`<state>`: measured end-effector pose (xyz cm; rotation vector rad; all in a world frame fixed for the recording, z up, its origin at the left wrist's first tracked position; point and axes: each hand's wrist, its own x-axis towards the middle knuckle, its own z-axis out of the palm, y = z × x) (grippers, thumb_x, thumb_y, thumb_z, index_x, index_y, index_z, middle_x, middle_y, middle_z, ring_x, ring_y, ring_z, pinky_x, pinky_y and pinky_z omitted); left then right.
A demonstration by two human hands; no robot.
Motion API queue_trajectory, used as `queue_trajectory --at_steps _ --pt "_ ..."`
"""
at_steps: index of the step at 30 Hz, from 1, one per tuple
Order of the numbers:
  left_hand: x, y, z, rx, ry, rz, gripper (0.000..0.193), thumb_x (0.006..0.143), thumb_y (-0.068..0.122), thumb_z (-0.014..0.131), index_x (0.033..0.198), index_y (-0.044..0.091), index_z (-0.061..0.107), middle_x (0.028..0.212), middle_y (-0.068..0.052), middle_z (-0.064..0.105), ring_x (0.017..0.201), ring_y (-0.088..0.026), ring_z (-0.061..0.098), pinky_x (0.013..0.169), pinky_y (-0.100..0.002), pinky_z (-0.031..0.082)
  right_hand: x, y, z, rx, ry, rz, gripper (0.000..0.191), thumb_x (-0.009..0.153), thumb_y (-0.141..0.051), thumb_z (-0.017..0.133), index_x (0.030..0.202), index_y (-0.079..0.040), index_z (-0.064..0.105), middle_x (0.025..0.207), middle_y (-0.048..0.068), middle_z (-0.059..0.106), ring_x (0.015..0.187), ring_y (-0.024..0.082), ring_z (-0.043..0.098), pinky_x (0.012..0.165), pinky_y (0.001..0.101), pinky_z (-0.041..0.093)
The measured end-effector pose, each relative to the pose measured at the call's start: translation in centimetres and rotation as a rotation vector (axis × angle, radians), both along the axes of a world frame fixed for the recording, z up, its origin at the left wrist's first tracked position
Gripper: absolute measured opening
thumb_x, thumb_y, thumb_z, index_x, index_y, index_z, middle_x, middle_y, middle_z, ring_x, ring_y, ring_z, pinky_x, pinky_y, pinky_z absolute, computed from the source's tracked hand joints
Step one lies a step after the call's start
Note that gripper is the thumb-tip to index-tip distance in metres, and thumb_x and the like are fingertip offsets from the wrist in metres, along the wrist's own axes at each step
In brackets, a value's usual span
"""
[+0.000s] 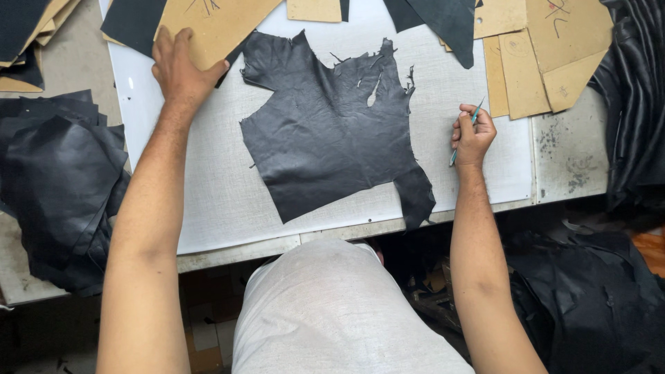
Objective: The person uses a cardboard template and a utility knife to cut shapes from black leather on a white worktable. They repeatedly place the template, trace the outline, cut the leather, and set aside the finished pieces. The person also handles and stacks the cut leather pieces and cardboard templates.
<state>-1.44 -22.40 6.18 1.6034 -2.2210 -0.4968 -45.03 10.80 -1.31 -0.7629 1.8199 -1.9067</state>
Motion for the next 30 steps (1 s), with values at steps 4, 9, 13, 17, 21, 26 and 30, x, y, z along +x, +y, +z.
queue_trajectory --at_steps 4,9,13,17,21,26,30 --pt "0.6 -1.2 1.1 -0.002 -0.023 -0.013 0.117 0.072 0.059 0.095 0.159 0.008 0.037 0.160 -0.034 0.017 0.149 -0.045 0.016 0.112 -0.067 0.025 -0.1 0.2 -0.1 0.062 0.050 -0.020 0.010 0.104 -0.006 0.063 0.112 -0.002 0.067 0.076 0.002 0.063 0.053 0.003 0.052 0.041 0.0200 0.040" --pt "1.1 -1.8 1.4 -0.049 -0.087 -0.036 0.126 0.067 0.067 0.093 0.157 0.000 0.037 0.155 -0.032 0.033 0.145 -0.044 0.028 0.108 -0.064 0.034 -0.2 0.2 0.0 0.051 0.066 0.005 0.010 0.104 -0.006 0.062 0.111 -0.002 0.068 0.076 0.002 0.063 0.053 0.003 0.052 0.041 0.0199 0.040" --pt "1.4 -1.3 1.5 -0.200 -0.205 -0.056 0.122 0.071 0.071 0.091 0.152 -0.006 0.041 0.132 -0.029 0.057 0.122 -0.042 0.054 0.101 -0.057 0.042 -0.4 0.5 -0.5 0.076 0.030 0.008 0.010 0.103 -0.006 0.062 0.111 -0.002 0.067 0.076 0.002 0.063 0.053 0.003 0.051 0.041 0.0200 0.039" --pt "1.8 -1.1 2.7 -0.309 -0.154 -0.069 0.122 0.081 0.069 0.090 0.156 -0.010 0.033 0.103 -0.026 0.071 0.095 -0.043 0.070 0.090 -0.052 0.053 -0.9 0.6 -1.0 0.065 0.069 0.063 0.011 0.105 -0.006 0.062 0.113 -0.001 0.067 0.077 0.003 0.063 0.054 0.004 0.051 0.042 0.0207 0.039" --pt "2.0 0.5 5.4 0.141 0.251 -0.003 0.107 0.087 0.072 0.075 0.162 0.008 0.032 0.106 -0.021 0.079 0.107 -0.033 0.077 0.100 -0.047 0.058 0.0 0.3 0.5 0.053 -0.134 0.135 0.019 0.105 -0.011 0.058 0.121 -0.002 0.065 0.085 0.005 0.064 0.058 0.006 0.055 0.043 0.0205 0.041" --pt "1.9 6.4 7.4 0.056 0.199 -0.603 0.108 0.073 0.056 0.088 0.155 0.012 0.034 0.128 -0.027 0.068 0.119 -0.042 0.065 0.103 -0.052 0.053 5.6 0.2 4.9 0.029 -0.510 0.416 0.037 0.101 -0.027 0.053 0.129 -0.004 0.059 0.100 0.012 0.074 0.065 0.010 0.063 0.039 0.0179 0.036" --pt "-0.6 10.9 4.4 -0.304 -0.094 -0.835 0.088 0.072 0.033 0.085 0.148 0.015 0.045 0.148 -0.018 0.053 0.139 -0.034 0.049 0.114 -0.052 0.039 12.2 -0.2 5.5 0.020 -0.845 0.498 0.051 0.095 -0.051 0.053 0.126 -0.011 0.057 0.093 0.012 0.076 0.056 0.009 0.061 0.032 0.0154 0.032"
